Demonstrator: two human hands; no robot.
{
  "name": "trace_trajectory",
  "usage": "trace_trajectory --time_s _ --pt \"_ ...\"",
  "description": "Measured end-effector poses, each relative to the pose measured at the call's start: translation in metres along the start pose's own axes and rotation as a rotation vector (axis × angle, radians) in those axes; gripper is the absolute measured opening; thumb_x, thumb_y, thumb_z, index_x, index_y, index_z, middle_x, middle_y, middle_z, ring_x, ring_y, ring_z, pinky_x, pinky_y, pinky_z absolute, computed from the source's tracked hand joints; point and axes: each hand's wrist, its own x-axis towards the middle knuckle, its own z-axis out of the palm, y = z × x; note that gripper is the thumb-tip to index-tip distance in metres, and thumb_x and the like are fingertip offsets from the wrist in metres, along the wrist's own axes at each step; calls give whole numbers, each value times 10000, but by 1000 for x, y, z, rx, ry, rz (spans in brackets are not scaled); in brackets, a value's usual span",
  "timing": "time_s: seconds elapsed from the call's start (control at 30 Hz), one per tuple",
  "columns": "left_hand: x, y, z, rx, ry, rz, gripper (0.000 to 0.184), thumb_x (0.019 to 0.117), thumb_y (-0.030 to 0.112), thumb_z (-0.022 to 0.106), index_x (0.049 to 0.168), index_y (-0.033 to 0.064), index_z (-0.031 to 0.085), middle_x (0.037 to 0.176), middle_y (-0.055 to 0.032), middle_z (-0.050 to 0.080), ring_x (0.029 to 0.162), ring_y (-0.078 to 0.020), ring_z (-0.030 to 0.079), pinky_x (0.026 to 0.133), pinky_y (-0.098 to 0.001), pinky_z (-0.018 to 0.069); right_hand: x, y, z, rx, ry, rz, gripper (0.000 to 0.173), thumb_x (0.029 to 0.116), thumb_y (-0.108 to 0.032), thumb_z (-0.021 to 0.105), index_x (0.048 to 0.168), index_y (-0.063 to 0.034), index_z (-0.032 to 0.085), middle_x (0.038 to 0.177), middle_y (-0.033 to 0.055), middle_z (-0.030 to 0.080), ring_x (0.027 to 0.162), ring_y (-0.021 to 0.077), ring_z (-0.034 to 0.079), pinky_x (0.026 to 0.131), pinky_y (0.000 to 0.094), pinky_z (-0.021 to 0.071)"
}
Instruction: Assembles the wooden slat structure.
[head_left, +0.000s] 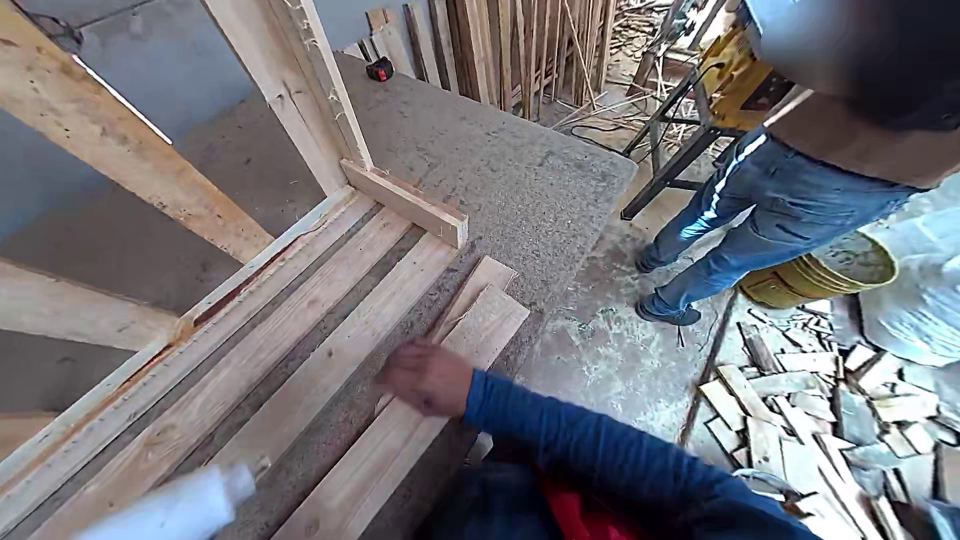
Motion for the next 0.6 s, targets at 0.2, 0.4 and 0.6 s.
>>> trace_trajectory --time_s 0.2,0.4,0.6 --pt "6 16 101 -124 51 -64 357 989 391 669 1282 204 587 1007 -5 763 808 -205 768 588 -440 657 61 132 -135 -701 -287 79 629 850 63 672 1436 -119 535 1326 129 655 1319 355 549 1069 532 446" --pt "5 11 220 -166 147 59 505 838 183 841 1268 130 581 1048 -107 741 863 -308 761 684 -530 663 82 175 -153 -668 -409 -248 183 915 3 645 1090 -48 665 913 106 691 967 292 660 932 467 491" --pt "35 22 313 43 100 127 513 791 130 859 1232 147 597 1044 -89 744 871 -300 758 704 -525 664 88 181 -153 -610 -454 -223 281 906 37 640 1184 -6 625 1031 141 678 1004 297 645 874 447 491"
